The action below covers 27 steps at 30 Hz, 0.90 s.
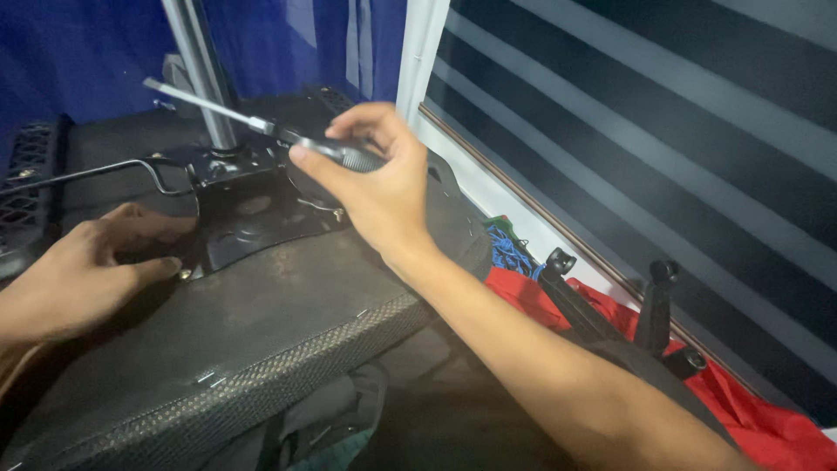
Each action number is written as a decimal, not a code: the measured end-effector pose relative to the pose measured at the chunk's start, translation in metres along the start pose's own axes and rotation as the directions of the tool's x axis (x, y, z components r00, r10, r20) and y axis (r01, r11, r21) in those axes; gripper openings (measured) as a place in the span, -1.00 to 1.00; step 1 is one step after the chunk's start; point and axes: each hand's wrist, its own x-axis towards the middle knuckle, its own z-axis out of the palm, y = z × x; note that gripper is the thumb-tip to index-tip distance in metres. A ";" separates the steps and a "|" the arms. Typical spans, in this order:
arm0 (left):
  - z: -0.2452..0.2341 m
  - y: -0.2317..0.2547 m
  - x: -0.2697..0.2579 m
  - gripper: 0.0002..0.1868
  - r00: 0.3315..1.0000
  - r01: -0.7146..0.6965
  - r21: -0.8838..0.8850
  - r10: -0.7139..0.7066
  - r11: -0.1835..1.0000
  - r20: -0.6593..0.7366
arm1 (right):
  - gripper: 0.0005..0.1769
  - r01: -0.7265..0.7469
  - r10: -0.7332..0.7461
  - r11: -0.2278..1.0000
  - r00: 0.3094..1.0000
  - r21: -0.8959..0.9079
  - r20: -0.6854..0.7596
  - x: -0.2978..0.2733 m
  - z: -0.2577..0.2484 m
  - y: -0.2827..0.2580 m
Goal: The person uses a screwdriver to tighten screws on a black metal frame and base of a chair. The person adjusts the chair's height mechanism and secures the base to the seat.
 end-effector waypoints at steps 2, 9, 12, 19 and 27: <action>0.000 -0.005 -0.002 -0.41 0.999 -0.037 -0.036 0.038 0.999 0.014 | -0.38 -0.200 0.209 0.946 0.978 0.254 -0.012 0.007 0.004 0.001; -0.005 -0.002 -0.003 -0.39 1.000 -0.002 0.106 -0.001 0.994 0.025 | -0.34 0.008 -0.030 0.942 0.998 0.335 0.059 0.024 0.041 -0.003; -0.008 0.004 -0.014 -0.46 0.999 -0.048 0.006 0.048 0.999 -0.017 | -0.25 0.021 -0.054 0.940 0.995 0.340 0.088 0.013 0.064 -0.007; -0.009 0.019 -0.036 -0.50 0.983 0.179 -0.112 -0.181 0.977 -0.010 | -0.21 0.072 -0.132 0.955 0.972 0.288 0.193 0.013 0.089 -0.014; -0.011 0.027 -0.042 -0.48 0.988 0.147 -0.059 -0.150 0.987 -0.035 | -0.32 0.128 -0.192 0.953 0.956 0.274 0.222 0.009 0.086 -0.012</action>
